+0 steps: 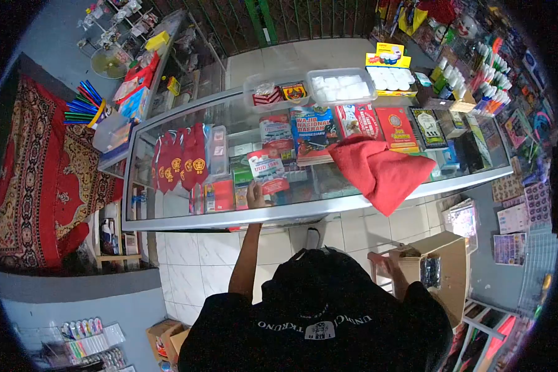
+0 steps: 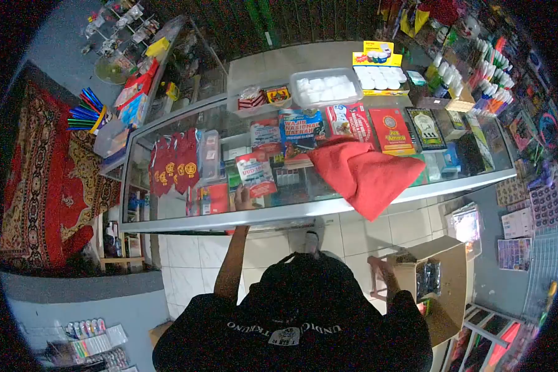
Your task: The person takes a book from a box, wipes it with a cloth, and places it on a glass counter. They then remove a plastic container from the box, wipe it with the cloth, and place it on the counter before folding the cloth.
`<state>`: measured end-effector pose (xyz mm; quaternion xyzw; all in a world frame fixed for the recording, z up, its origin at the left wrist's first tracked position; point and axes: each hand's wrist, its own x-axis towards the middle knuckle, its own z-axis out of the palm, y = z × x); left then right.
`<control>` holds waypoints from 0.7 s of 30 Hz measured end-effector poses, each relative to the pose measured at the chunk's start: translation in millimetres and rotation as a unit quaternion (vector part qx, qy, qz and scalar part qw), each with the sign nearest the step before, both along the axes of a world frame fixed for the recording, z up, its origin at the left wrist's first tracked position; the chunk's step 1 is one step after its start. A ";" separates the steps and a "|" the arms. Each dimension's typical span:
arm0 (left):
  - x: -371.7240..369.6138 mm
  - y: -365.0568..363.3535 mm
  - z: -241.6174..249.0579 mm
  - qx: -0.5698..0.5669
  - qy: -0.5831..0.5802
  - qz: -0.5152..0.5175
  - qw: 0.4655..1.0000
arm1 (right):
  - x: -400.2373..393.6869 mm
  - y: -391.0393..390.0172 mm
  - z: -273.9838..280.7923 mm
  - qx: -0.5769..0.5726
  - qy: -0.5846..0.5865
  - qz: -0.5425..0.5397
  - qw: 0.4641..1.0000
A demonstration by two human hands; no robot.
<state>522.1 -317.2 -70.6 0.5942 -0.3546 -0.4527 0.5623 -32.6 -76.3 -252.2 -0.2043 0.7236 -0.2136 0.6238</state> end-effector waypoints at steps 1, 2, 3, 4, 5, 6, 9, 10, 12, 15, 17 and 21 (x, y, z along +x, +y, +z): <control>-9.2 -5.7 29.9 0.011 0.006 0.002 1.000 | -0.3 6.3 9.6 0.023 -0.003 0.006 1.000; -12.7 -17.1 31.9 -0.033 0.051 -0.011 0.998 | 0.2 13.0 16.7 0.031 -0.013 0.013 0.999; -17.5 -25.6 33.3 -0.040 0.043 -0.004 0.998 | 3.4 17.5 21.9 0.028 -0.029 0.025 0.999; -23.4 -31.4 35.3 -0.048 0.034 0.003 0.998 | 8.2 22.5 29.3 0.020 -0.047 0.039 0.998; -26.9 -37.8 37.6 -0.055 0.025 0.010 0.998 | 14.5 27.3 35.8 0.003 -0.070 0.053 0.996; -15.1 -52.5 14.5 -0.064 0.083 -0.040 0.994 | 20.8 33.8 43.6 -0.020 -0.095 0.067 0.993; -7.7 -78.4 -28.8 -0.074 0.047 -0.009 0.996 | 50.4 36.9 72.5 -0.122 -0.166 0.107 0.973; -9.8 -81.8 -5.6 -0.025 0.082 -0.019 0.996 | 60.2 34.4 78.0 -0.149 -0.181 0.114 0.965; -16.9 -79.6 33.5 -0.024 0.107 -0.021 0.994 | 71.3 13.0 31.0 -0.104 -0.197 0.115 0.968; -23.0 -80.2 28.3 -0.103 0.051 -0.015 0.993 | 86.2 -19.7 -50.0 -0.054 -0.238 0.083 0.966; -24.0 -78.0 22.8 -0.163 -0.002 -0.038 0.986 | 93.8 -44.9 -35.3 -0.091 -0.254 0.086 0.959; -16.9 -72.0 31.2 -0.127 -0.025 -0.082 0.988 | 100.4 -65.6 -3.6 0.002 -0.186 0.059 0.981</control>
